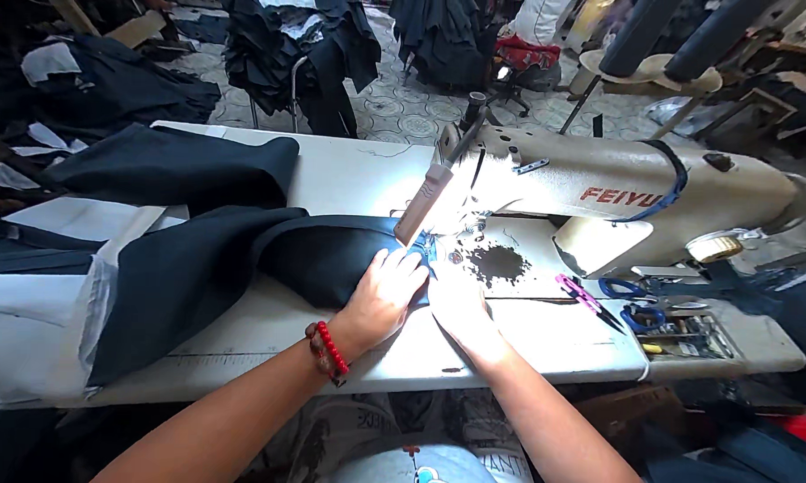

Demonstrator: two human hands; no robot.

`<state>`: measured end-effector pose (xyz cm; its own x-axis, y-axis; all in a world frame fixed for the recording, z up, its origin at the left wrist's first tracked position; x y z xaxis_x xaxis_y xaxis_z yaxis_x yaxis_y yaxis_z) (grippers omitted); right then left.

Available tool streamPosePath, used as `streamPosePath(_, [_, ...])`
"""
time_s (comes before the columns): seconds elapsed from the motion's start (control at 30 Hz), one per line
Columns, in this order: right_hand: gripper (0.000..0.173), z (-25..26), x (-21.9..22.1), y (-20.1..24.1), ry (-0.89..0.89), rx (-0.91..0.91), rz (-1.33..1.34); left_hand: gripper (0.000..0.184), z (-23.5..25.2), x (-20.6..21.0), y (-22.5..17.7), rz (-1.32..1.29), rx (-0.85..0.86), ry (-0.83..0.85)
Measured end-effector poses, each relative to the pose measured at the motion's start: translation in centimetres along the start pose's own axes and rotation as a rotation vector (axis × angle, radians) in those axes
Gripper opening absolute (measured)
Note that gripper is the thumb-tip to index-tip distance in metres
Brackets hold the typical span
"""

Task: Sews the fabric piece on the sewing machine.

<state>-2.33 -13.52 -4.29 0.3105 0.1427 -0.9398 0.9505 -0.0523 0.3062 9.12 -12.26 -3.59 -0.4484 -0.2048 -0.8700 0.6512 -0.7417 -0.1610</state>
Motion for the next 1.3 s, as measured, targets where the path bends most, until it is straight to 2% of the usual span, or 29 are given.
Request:
streamPosePath(0.1, [0.034,-0.7,-0.2,-0.4,-0.057,-0.015,0.056,0.024,-2.5,-2.4,-0.5,0.136,-0.061,-0.25])
streamPosePath(0.2, [0.028,-0.6,-0.5,-1.0,-0.121,-0.05,0.142,0.028,-4.4,-3.2,1.6,0.187,-0.269,-0.171])
streamPosePath(0.27, [0.027,-0.4,-0.7,-1.4,-0.187,-0.114,0.291,0.02,-5.0,-3.6,3.2,0.165,-0.321,-0.116])
streamPosePath(0.33, [0.026,-0.6,-0.7,-1.7,-0.248,-0.179,0.623,0.01,-4.9,-4.7,3.8,0.018,-0.344,-0.079])
streamPosePath(0.43, [0.027,-0.7,1.1,-2.4,-0.203,-0.134,1.351,0.017,-3.8,-6.6,3.0,-0.266,-0.432,0.035])
streamPosePath(0.47, [0.025,-0.9,1.5,-2.8,-0.223,-0.084,1.449,0.017,-3.5,-6.9,2.8,-0.316,-0.459,0.056])
streamPosePath(0.53, [0.022,-1.7,1.2,-3.9,-0.317,-0.067,1.323,0.016,-3.3,-7.1,2.7,-0.345,-0.484,0.085])
streamPosePath(0.63, [0.018,-3.3,-0.6,-4.4,-0.447,-0.144,0.804,0.03,-3.7,-7.0,2.6,-0.278,-0.43,0.094])
streamPosePath(0.7, [0.018,-4.1,-1.6,-4.0,-0.496,-0.157,0.57,0.028,-4.1,-6.6,2.2,-0.206,-0.361,0.115])
streamPosePath(0.8, [0.027,-5.0,-1.8,-3.9,-0.507,-0.139,0.444,0.031,-4.3,-6.3,1.3,-0.089,-0.315,0.122])
streamPosePath(0.9, [0.03,-5.3,-1.8,-3.7,-0.427,-0.069,0.339,0.033,-4.0,-6.9,-1.0,-0.002,-0.206,-0.027])
streamPosePath(0.97, [0.03,-5.2,-2.0,-3.5,-0.367,-0.015,0.274,0.043,-3.5,-6.5,-3.6,0.029,-0.117,-0.093])
streamPosePath(1.03, [0.025,-5.0,-2.4,-3.1,-0.301,0.005,0.225,0.061,-2.9,-4.9,-6.1,0.089,-0.045,-0.121])
streamPosePath(1.1, [0.014,-4.7,-2.8,-2.8,-0.335,-0.069,0.292,0.066,-1.7,-2.9,-7.6,0.146,-0.003,-0.154])
streamPosePath(1.13, [0.01,-4.6,-3.0,-2.6,-0.364,-0.115,0.358,0.06,-0.9,-2.0,-7.8,0.161,0.012,-0.182])
streamPosePath(1.2, [0.009,-4.3,-3.3,-2.7,-0.4,-0.158,0.464,0.035,1.0,-0.9,-7.3,0.161,0.063,-0.27])
streamPosePath(1.3, [0.016,-3.2,-2.1,-4.2,-0.407,-0.091,0.698,0.01,2.9,-0.2,-5.9,0.123,0.11,-0.213])
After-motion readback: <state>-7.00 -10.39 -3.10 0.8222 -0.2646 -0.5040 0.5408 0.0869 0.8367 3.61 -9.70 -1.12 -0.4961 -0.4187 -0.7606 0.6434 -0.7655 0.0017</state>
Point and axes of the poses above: each hand's wrist, its own z-axis towards the middle knuckle, its own x-axis out of the palm, y = z × x, the point moved 7 cm from there along z, towards the middle knuckle, and after that the axes turned 2 degrees about -x, right-handed, at the moved point
